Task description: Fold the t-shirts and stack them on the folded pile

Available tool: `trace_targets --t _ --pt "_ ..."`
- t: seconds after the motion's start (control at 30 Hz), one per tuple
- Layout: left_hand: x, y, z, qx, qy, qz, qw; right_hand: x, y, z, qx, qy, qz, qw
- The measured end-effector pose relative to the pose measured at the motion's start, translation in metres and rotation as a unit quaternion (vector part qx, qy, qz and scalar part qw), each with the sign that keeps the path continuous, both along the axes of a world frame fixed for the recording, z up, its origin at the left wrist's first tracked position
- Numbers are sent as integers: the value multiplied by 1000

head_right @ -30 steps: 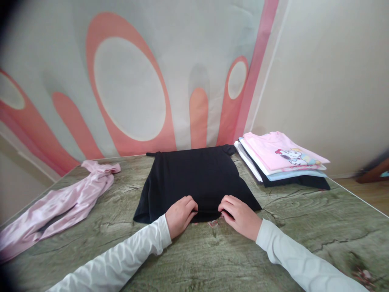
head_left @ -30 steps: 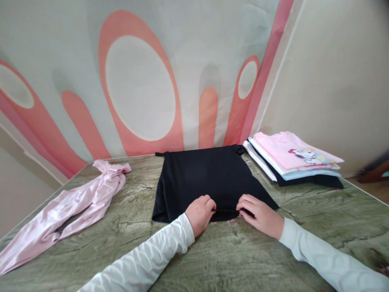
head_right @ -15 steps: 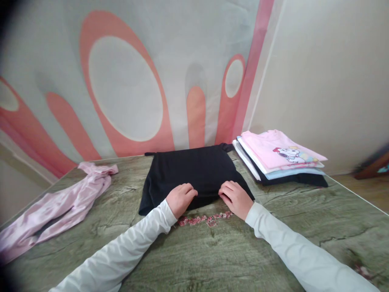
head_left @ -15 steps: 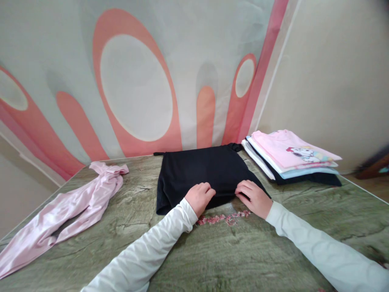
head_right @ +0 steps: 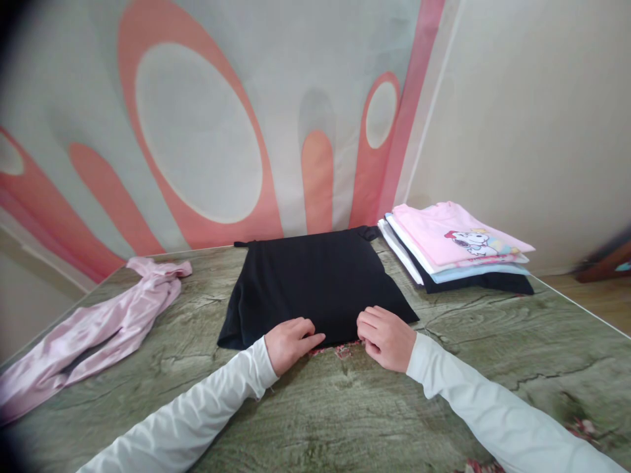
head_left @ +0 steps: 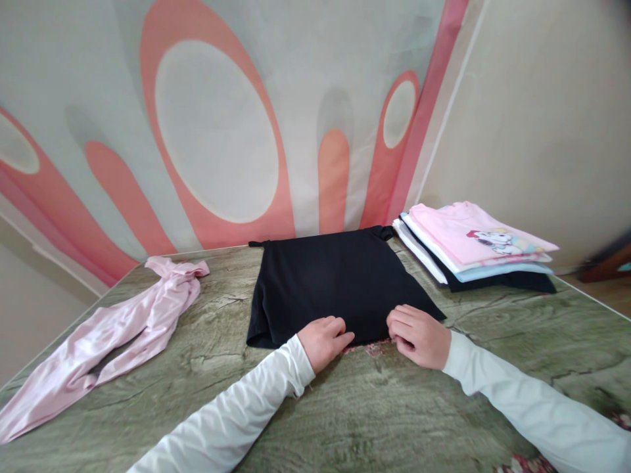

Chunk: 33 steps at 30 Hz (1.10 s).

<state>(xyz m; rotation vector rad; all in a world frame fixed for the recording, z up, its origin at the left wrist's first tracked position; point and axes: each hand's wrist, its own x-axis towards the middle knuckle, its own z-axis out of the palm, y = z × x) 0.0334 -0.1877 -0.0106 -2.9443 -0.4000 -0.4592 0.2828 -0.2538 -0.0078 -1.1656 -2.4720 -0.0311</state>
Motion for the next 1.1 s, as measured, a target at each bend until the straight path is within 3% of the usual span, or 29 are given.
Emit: trace_targets --t 0.37,0.57,0.77,1.1 --pt "-1 -1 5 13 -16 -40 999 1 -2 5 -88 59 3 994" --pt "1 -4 3 3 -2 -55 998 27 5 0 -111 132 17 985" --pt "1 -2 3 -9 5 -59 998 56 7 1 -99 71 -20 992" --pt "3 0 0 -38 10 -31 999 64 3 8 -97 7 -32 995"
